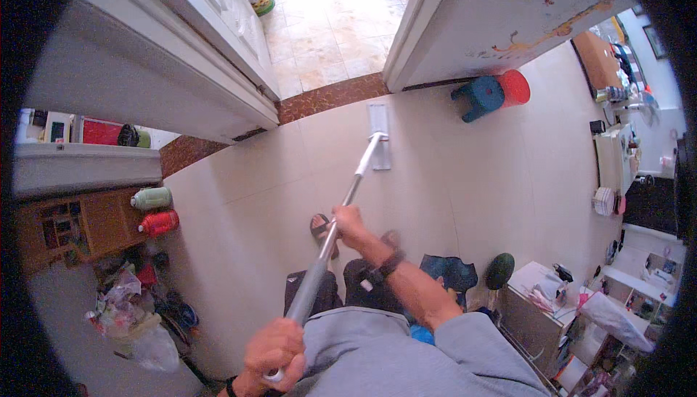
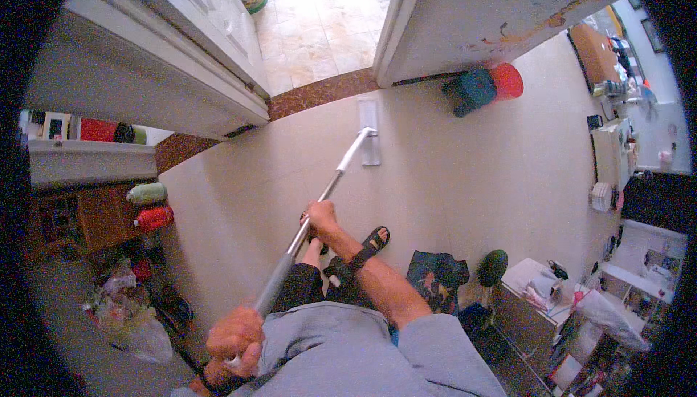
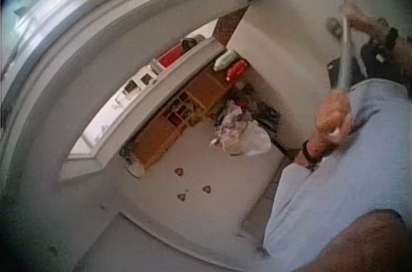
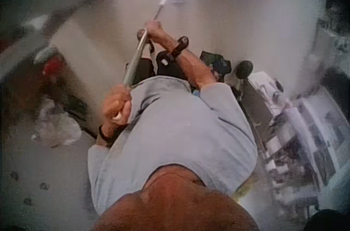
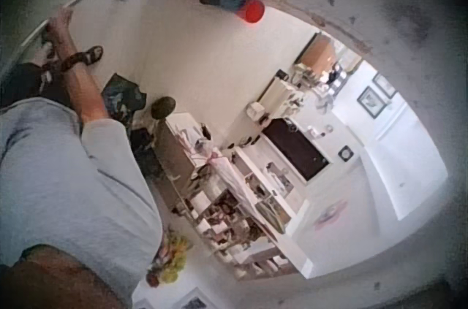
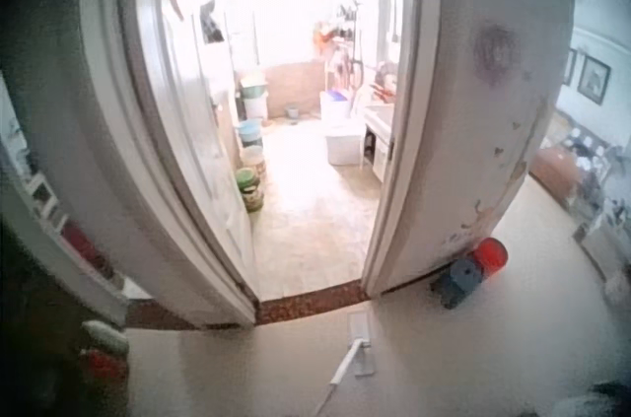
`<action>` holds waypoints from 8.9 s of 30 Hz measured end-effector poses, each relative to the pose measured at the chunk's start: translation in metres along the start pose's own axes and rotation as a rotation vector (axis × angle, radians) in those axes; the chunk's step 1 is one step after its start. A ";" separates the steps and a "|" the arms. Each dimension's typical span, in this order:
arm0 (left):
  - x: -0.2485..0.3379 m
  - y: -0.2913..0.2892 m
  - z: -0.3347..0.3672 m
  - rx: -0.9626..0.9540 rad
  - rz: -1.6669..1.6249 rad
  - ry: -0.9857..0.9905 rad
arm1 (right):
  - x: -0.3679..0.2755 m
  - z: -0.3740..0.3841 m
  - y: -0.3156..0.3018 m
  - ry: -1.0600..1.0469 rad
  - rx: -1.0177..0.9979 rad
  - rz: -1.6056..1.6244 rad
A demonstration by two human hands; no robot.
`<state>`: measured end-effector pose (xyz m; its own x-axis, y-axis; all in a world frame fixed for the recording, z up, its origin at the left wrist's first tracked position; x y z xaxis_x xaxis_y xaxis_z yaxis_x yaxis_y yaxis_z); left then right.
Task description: The person mops the tile floor in a bathroom and an adjacent room using a flat mop, moving the mop head back and forth across the surface.
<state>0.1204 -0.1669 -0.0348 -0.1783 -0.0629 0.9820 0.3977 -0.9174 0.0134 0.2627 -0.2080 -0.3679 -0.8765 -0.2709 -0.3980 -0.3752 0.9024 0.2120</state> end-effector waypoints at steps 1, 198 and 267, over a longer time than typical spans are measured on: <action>0.011 0.002 0.002 0.002 -0.005 0.007 | 0.015 0.013 0.009 0.022 -0.006 -0.010; -0.076 -0.044 0.025 1.393 -0.044 -0.161 | -0.150 0.137 0.121 -0.165 -0.190 -0.841; -0.074 -0.262 0.282 0.865 0.513 -0.733 | -0.300 0.233 0.255 0.101 -0.072 -0.455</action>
<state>0.2831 0.1890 -0.0576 0.6064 0.1520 0.7805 0.7844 -0.2748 -0.5560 0.5000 0.1812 -0.4024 -0.6418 -0.6680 -0.3767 -0.7449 0.6598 0.0989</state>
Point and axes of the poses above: each hand's wrist, its own z-axis towards the middle knuckle, its own y-axis out of the palm, x = y × z, the point moved 7 cm from there along z, towards the middle knuckle, and after that the axes turned 9 degrees about -z, right-handed, at the moved point
